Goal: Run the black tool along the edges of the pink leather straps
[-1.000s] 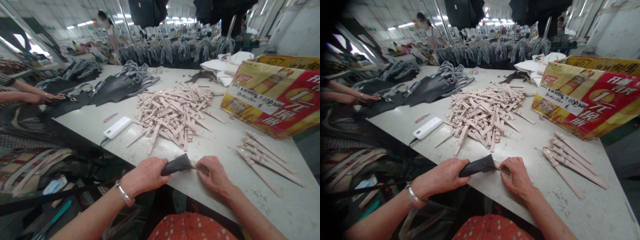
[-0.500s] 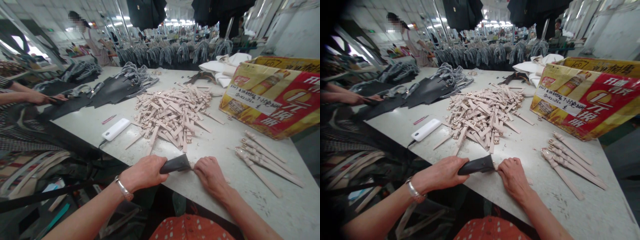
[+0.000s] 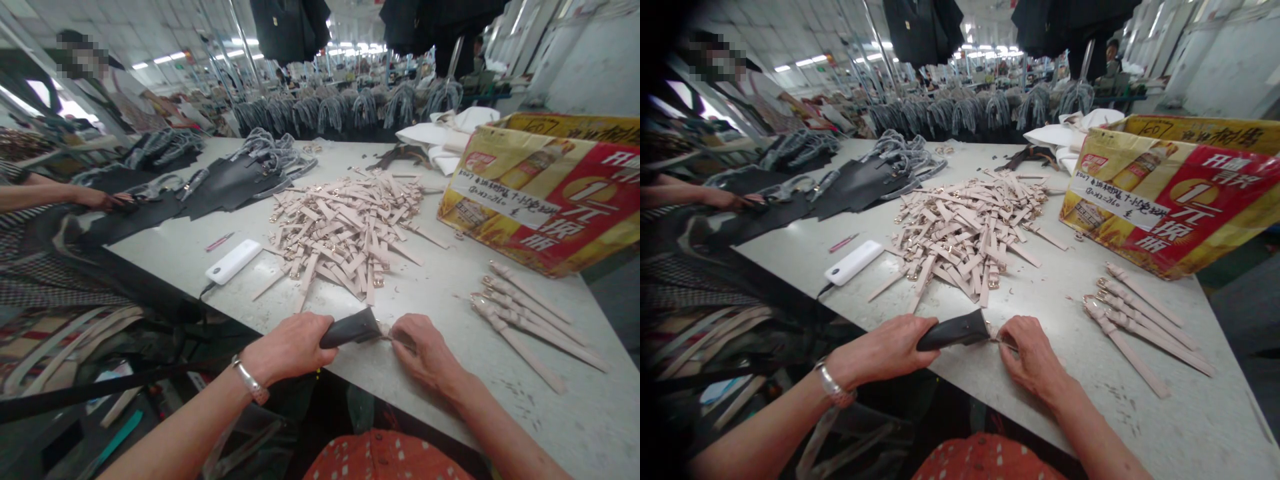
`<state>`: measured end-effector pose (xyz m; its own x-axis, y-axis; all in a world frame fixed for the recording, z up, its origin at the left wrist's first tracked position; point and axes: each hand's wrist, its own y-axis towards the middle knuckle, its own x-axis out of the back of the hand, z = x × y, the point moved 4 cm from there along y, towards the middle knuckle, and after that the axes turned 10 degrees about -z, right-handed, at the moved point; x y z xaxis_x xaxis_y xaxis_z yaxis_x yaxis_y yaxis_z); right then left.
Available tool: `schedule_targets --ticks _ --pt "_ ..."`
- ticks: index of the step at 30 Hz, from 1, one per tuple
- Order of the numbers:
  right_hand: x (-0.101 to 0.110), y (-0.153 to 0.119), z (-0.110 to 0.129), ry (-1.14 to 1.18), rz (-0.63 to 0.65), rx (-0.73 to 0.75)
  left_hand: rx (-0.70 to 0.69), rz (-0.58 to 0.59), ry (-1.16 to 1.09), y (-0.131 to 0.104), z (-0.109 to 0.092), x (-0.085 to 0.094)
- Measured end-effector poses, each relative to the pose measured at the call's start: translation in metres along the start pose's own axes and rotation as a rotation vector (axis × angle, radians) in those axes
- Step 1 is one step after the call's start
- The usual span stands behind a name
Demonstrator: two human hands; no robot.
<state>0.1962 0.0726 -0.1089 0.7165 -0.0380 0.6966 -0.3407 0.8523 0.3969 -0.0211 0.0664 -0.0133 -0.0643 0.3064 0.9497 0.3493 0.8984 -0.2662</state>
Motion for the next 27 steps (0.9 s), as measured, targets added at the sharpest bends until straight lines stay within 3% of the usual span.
schedule_targets --ticks 4,14,27 --pt "-0.001 0.000 0.002 -0.019 -0.039 0.032 0.000 -0.014 -0.003 0.001 0.001 -0.001" --pt "-0.003 0.002 -0.004 -0.068 0.020 0.014 -0.020 -0.011 0.045 -0.001 0.000 0.001" --pt "0.014 -0.011 0.007 0.081 0.210 0.113 -0.074 0.086 0.007 -0.011 -0.009 0.007"
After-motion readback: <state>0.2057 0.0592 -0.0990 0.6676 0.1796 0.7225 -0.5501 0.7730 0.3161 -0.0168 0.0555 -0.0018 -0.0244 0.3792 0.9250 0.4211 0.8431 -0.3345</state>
